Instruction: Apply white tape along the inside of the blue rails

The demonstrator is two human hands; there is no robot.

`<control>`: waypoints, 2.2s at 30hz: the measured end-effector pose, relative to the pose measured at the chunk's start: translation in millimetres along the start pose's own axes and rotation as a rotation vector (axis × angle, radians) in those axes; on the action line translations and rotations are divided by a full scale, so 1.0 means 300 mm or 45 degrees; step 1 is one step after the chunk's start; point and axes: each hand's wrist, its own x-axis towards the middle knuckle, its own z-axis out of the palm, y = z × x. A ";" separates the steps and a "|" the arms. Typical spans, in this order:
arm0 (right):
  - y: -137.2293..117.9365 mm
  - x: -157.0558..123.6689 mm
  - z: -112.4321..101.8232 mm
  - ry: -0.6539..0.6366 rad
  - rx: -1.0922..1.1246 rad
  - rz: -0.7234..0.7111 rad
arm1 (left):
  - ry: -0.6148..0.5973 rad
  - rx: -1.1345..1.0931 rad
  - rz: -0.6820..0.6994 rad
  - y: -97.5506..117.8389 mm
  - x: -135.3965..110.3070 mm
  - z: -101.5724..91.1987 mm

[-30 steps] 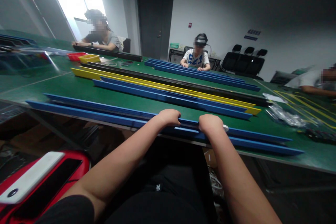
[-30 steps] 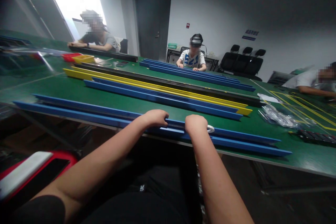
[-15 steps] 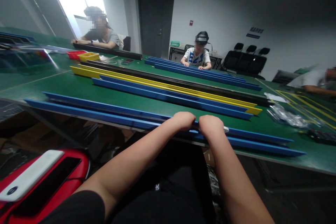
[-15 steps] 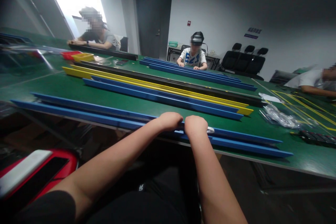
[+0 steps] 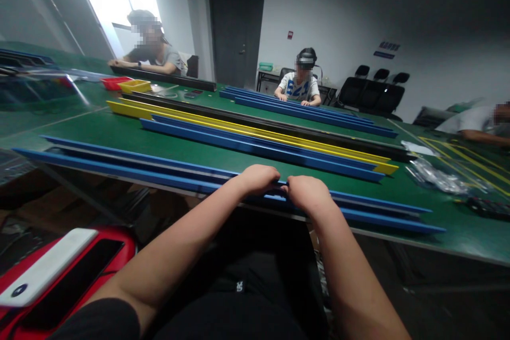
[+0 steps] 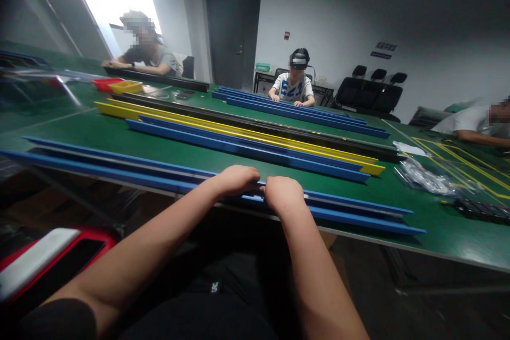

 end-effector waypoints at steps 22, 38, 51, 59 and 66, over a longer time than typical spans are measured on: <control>0.083 0.117 0.013 -0.184 -0.151 0.175 | -0.241 -0.056 -0.324 -0.239 -0.161 -0.063; 0.055 0.106 0.039 -0.077 -0.109 0.267 | -0.276 -0.042 -0.346 -0.043 0.031 -0.015; 0.050 0.088 0.045 -0.022 -0.091 0.275 | -0.211 -0.101 -0.242 0.040 0.103 0.009; 0.057 0.085 0.053 -0.021 -0.081 0.287 | -0.165 -0.129 -0.199 0.026 0.102 0.028; 0.060 0.083 0.049 -0.058 -0.100 0.287 | -0.112 -0.111 -0.170 0.021 0.100 0.033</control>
